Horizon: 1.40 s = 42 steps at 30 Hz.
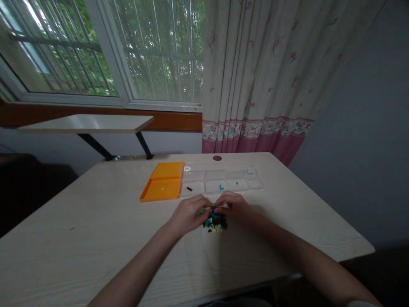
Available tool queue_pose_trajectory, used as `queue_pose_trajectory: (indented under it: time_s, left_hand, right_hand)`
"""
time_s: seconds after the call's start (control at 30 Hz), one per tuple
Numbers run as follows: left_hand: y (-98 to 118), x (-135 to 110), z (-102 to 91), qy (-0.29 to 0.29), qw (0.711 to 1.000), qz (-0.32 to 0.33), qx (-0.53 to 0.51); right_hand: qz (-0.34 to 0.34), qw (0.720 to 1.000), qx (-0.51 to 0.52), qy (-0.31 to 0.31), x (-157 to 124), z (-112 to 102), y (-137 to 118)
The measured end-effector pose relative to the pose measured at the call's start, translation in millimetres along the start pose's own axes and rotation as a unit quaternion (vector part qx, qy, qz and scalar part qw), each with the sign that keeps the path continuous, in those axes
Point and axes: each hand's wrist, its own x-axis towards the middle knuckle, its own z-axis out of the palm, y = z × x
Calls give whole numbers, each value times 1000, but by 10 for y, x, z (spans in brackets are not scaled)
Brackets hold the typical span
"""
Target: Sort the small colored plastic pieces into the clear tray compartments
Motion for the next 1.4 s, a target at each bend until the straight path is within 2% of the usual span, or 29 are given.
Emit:
queue_pose_trajectory:
  time_s: [0.27,0.37,0.43,0.53,0.63,0.7,0.93,1.0,1.1,1.23,1.33,1.4]
  left_hand:
    - [36,10,20,74,997,18,-34]
    - [29,22,-20,126,991,6,-34]
    - [14,25,-70,178,984,-4,-29]
    - [-4,25,-154,241,970,-16,-19]
    - [1,26,-212,266,964,-16,-13]
    - [14,29,-229,273,962,-9,-12]
    - [-30,32,-241,267,963,-25,-6]
    - [-122,31,-243,265,962,-65,19]
    - [-308,32,-230,259,947,-170,82]
    - [-491,43,-169,187,927,-289,150]
    - [-514,54,-129,126,914,-335,188]
    - [-502,56,-124,111,907,-350,208]
  right_hand:
    - [-1,1000,-19,22,23,-20,-69]
    - [14,999,-32,14,22,-44,-71]
    - [1,999,-28,-26,19,-77,-73]
    - [-26,989,-32,-145,20,-149,-112]
    - [-27,967,-59,-244,24,-202,-193]
    - [-33,958,-70,-276,20,-202,-240]
    - [-73,940,-113,-313,-30,-85,-265]
    - [-82,935,-131,-320,-33,-72,-265]
    - [-75,933,-142,-322,-29,-75,-275]
    - [-55,935,-135,-322,-22,-85,-293]
    - [-50,936,-135,-322,-18,-85,-301]
    - [-49,935,-135,-325,-18,-86,-303]
